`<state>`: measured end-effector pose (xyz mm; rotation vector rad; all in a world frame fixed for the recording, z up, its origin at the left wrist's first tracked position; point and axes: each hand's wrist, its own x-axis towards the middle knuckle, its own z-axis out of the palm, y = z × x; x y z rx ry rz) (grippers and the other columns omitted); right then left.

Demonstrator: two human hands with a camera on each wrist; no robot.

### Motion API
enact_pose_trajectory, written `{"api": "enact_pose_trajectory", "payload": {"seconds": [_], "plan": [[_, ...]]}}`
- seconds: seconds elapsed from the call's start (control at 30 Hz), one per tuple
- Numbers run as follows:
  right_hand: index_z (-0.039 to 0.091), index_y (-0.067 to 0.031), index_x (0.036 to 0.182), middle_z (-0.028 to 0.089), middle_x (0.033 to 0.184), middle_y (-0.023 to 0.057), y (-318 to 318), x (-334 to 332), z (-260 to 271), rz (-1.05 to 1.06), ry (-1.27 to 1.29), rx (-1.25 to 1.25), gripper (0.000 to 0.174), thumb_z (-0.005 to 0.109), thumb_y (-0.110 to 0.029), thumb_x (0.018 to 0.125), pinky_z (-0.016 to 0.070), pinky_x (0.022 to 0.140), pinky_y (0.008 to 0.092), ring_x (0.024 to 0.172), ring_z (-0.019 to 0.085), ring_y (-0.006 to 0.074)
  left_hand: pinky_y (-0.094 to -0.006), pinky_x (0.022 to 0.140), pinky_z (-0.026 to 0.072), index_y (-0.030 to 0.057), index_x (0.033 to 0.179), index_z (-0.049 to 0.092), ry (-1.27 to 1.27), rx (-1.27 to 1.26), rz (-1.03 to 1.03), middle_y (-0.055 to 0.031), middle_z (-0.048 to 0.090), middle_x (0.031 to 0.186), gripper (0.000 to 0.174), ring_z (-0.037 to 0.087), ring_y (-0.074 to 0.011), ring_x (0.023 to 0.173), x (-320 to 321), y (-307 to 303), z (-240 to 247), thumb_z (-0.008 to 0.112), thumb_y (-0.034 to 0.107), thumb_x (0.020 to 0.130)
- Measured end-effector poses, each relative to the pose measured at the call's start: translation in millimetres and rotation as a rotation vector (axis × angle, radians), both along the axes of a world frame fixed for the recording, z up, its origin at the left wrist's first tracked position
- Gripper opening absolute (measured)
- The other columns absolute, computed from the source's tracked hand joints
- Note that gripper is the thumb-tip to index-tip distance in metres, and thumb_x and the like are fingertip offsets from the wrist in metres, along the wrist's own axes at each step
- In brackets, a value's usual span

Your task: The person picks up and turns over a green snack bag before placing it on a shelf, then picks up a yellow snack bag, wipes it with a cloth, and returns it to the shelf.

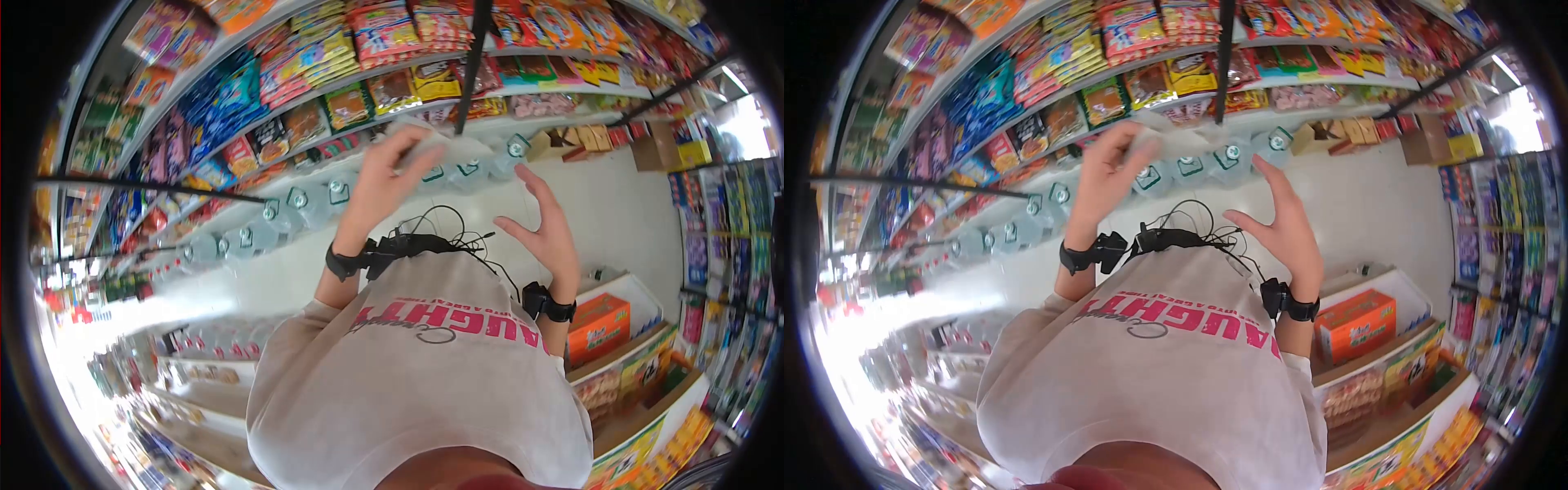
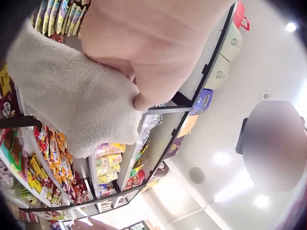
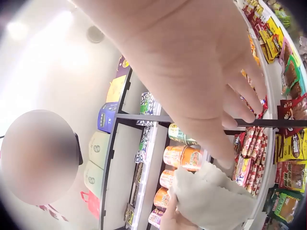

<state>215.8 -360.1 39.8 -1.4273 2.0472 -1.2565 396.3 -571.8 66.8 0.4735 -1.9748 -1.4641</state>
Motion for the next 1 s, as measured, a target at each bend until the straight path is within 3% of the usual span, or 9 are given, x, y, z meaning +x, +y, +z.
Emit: {"api": "enact_pose_trajectory", "payload": {"seconds": [0.1, 0.2, 0.3, 0.4, 0.5, 0.6, 0.7, 0.9, 1.0], "plan": [[0.058, 0.0016, 0.125, 0.064, 0.118, 0.0235, 2.8, -7.6, -14.8, 0.085, -0.016, 0.077, 0.060, 0.085, -0.025, 0.078, 0.0477, 0.098, 0.0399, 0.115, 0.063, 0.0332, -0.0248, 0.078, 0.0493, -0.0005, 0.098, 0.066, -0.062, -0.115, -0.010, -0.0046, 0.070, 0.093, 0.013, 0.064, -0.0096, 0.086, -3.9, 35.8, 12.4, 0.073, 0.007, 0.089], [0.062, 0.0044, 0.108, 0.067, 0.098, 0.0201, 2.1, -6.1, -5.9, 0.106, -0.054, -0.007, 0.043, 0.083, -0.022, 0.081, 0.0508, 0.084, 0.0369, 0.093, 0.067, 0.0319, -0.0266, 0.078, 0.0506, -0.0009, 0.092, 0.067, -0.119, -0.138, 0.021, -0.0065, 0.070, 0.090, 0.016, 0.066, -0.0127, 0.084, -4.3, 58.4, 5.9, 0.077, 0.007, 0.084], [0.061, 0.0069, 0.096, 0.064, 0.085, 0.0174, 3.2, -9.0, -19.0, 0.154, -0.209, -0.053, 0.032, 0.079, -0.016, 0.084, 0.0492, 0.074, 0.0347, 0.077, 0.062, 0.0305, -0.0272, 0.080, 0.0509, -0.0001, 0.091, 0.066, -0.216, -0.122, 0.084, -0.0057, 0.070, 0.090, 0.019, 0.065, -0.0138, 0.083, 1.9, 76.0, 5.2, 0.080, 0.008, 0.081], [0.060, 0.0084, 0.096, 0.061, 0.084, 0.0173, 4.3, -4.2, -23.6, 0.182, -0.158, -0.141, 0.025, 0.074, -0.010, 0.087, 0.0477, 0.071, 0.0337, 0.073, 0.057, 0.0310, -0.0268, 0.079, 0.0503, 0.0000, 0.094, 0.067, -0.207, -0.081, 0.119, -0.0054, 0.068, 0.093, 0.020, 0.063, -0.0128, 0.087, 12.3, 84.7, 1.0, 0.080, 0.008, 0.081], [0.059, 0.0087, 0.097, 0.061, 0.087, 0.0178, 2.4, 5.9, -33.2, 0.172, -0.108, -0.221, 0.021, 0.070, -0.007, 0.089, 0.0479, 0.073, 0.0331, 0.076, 0.058, 0.0317, -0.0282, 0.079, 0.0495, -0.0002, 0.094, 0.068, -0.236, -0.001, 0.120, -0.0052, 0.065, 0.095, 0.020, 0.060, -0.0141, 0.090, 21.8, 93.4, 8.7, 0.080, 0.006, 0.080], [0.059, 0.0089, 0.099, 0.060, 0.088, 0.0183, -4.1, 21.5, -28.4, 0.205, -0.139, -0.199, 0.021, 0.069, -0.007, 0.089, 0.0476, 0.076, 0.0329, 0.079, 0.059, 0.0315, -0.0303, 0.082, 0.0487, -0.0008, 0.094, 0.069, -0.297, -0.180, 0.140, -0.0056, 0.064, 0.094, 0.020, 0.059, -0.0166, 0.090, 49.0, 86.3, -11.5, 0.080, 0.004, 0.078], [0.060, 0.0076, 0.100, 0.061, 0.096, 0.0170, -15.0, 41.8, -22.1, 0.282, -0.186, -0.158, 0.022, 0.071, -0.007, 0.088, 0.0479, 0.082, 0.0333, 0.087, 0.061, 0.0308, -0.0310, 0.083, 0.0479, -0.0014, 0.089, 0.069, -0.212, -0.153, 0.237, -0.0060, 0.064, 0.094, 0.017, 0.059, -0.0191, 0.088, 76.7, 83.5, -22.0, 0.080, 0.002, 0.077], [0.065, 0.0036, 0.102, 0.060, 0.117, 0.0109, -59.9, 107.9, -22.6, 0.528, -0.140, -0.167, 0.021, 0.073, -0.004, 0.084, 0.0470, 0.093, 0.0356, 0.106, 0.059, 0.0285, -0.0304, 0.082, 0.0480, 0.0000, 0.088, 0.065, -0.149, -0.158, 0.271, -0.0067, 0.064, 0.092, 0.020, 0.061, -0.0178, 0.090, 147.1, 68.0, -13.6, 0.081, 0.004, 0.077], [0.065, 0.0036, 0.101, 0.059, 0.120, 0.0109, -85.3, 157.9, -24.8, 0.512, -0.067, -0.182, 0.021, 0.073, -0.004, 0.082, 0.0457, 0.097, 0.0375, 0.113, 0.057, 0.0291, -0.0305, 0.082, 0.0490, 0.0013, 0.088, 0.063, -0.224, -0.007, 0.294, -0.0065, 0.066, 0.092, 0.021, 0.062, -0.0158, 0.088, 195.1, 59.5, -16.6, 0.081, 0.005, 0.078]]}}
